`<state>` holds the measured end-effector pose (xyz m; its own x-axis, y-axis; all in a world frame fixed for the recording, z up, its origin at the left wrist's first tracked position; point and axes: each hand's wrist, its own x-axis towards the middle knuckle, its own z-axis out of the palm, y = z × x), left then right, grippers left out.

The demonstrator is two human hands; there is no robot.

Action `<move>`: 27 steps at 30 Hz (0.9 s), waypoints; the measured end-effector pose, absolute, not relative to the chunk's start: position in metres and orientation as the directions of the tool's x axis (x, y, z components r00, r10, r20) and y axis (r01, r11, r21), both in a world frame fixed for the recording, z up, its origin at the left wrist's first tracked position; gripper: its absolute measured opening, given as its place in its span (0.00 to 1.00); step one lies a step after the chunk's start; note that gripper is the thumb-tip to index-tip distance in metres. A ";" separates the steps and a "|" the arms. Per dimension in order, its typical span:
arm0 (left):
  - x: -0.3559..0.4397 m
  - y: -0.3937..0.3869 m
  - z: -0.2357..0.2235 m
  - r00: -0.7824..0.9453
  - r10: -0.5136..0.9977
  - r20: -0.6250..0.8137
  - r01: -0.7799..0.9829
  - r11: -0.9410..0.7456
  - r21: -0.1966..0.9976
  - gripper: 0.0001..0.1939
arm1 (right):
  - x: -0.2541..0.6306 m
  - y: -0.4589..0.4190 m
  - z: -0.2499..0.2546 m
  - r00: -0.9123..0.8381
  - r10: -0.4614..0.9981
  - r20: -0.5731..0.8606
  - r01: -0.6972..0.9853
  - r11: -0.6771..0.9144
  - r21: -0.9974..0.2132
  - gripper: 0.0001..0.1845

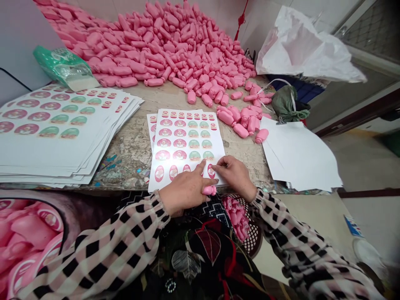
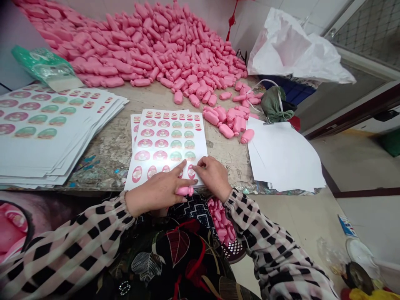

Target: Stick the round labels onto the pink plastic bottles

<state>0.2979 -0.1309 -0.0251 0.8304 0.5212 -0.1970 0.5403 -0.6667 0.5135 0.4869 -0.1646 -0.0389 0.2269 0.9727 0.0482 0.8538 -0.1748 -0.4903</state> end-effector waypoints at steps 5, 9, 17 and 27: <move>0.300 -0.129 -0.024 0.841 0.505 -0.194 0.524 -0.673 0.522 0.28 | 0.484 -0.169 -0.041 0.227 0.963 0.145 0.822 -0.109 -0.559 0.13; 0.301 -0.130 -0.023 0.832 0.519 -0.195 0.537 -0.666 0.518 0.29 | 0.482 -0.174 -0.041 0.229 0.945 0.234 0.760 -0.023 -0.649 0.12; 0.301 -0.133 -0.024 0.841 0.513 -0.168 0.524 -0.701 0.483 0.29 | 0.472 -0.180 -0.045 0.421 0.880 0.221 0.527 -0.040 -0.849 0.14; 0.298 -0.137 -0.018 0.864 0.483 -0.144 0.483 -0.712 0.509 0.27 | 0.474 -0.181 -0.032 0.552 0.814 0.180 0.391 -0.062 -0.918 0.16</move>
